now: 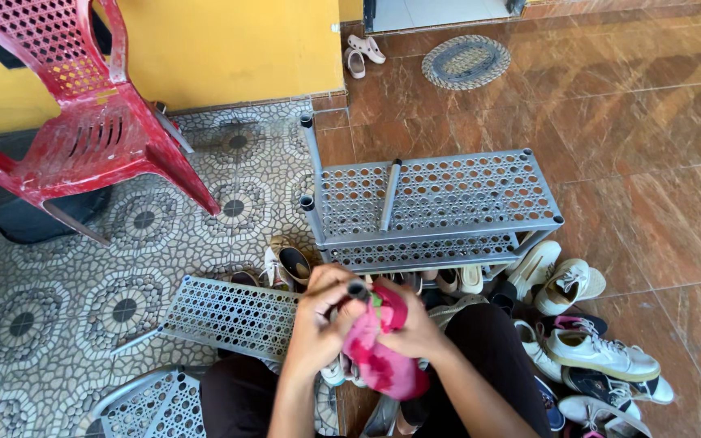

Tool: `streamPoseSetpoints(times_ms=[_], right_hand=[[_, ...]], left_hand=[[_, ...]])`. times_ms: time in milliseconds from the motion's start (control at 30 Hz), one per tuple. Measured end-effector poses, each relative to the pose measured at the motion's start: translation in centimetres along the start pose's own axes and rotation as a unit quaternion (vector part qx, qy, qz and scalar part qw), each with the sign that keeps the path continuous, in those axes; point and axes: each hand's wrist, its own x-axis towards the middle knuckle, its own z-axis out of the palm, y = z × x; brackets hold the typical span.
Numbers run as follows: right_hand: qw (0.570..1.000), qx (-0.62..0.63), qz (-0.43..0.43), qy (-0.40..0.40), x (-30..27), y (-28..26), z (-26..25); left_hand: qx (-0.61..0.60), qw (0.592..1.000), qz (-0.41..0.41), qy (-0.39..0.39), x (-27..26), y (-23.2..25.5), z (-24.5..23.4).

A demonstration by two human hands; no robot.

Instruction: The person assembles a metal shoe rack by inserting perforated shelves and cylindrical legs into a base frame. They wipe the metal parts with a pink cloth and place the components into position, completing the structure.

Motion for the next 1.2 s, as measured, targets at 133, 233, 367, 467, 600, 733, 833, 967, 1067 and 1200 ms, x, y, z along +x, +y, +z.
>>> streamPoseSetpoints(times_ms=[133,233,367,467,600,733,833,967,1067,1200], right_hand=[[0.992,-0.11,-0.049,0.032,-0.4,-0.7,0.0],[0.967,-0.171,-0.148,0.115,0.0,-0.9,2.2],[0.957,-0.224,-0.137,0.128,-0.2,-0.6,4.1],[0.945,-0.283,-0.128,0.102,-0.1,-1.2,3.4],[0.921,-0.36,-0.132,0.073,0.6,-2.8,2.8],[0.943,-0.318,-0.089,0.047,1.2,-3.3,4.1],[0.96,-0.264,-0.081,0.039,1.1,-2.5,4.5],[0.955,-0.285,-0.087,0.01,0.7,-1.1,4.3],[0.958,-0.272,-0.083,0.024,-0.3,0.1,4.5],[0.968,-0.246,-0.006,0.04,-1.8,1.8,4.9]], left_hand=[[0.078,0.996,0.041,-0.006,-0.8,1.5,-1.0],[0.094,0.989,0.049,0.1,-1.0,3.2,-0.9],[0.058,0.966,-0.005,0.252,-2.2,4.2,-1.5],[-0.074,0.968,-0.002,0.239,-2.8,3.5,-2.6],[0.113,0.977,0.018,0.178,-3.7,2.3,-2.6],[0.109,0.981,0.002,0.161,-4.1,1.9,-2.2],[0.024,0.975,-0.007,0.219,-4.5,1.8,-3.0],[-0.09,0.975,-0.004,0.205,-4.5,1.3,-3.5],[-0.013,0.994,-0.009,0.107,-3.7,0.4,-2.6],[-0.064,0.997,0.012,0.045,-3.5,0.1,-2.6]])
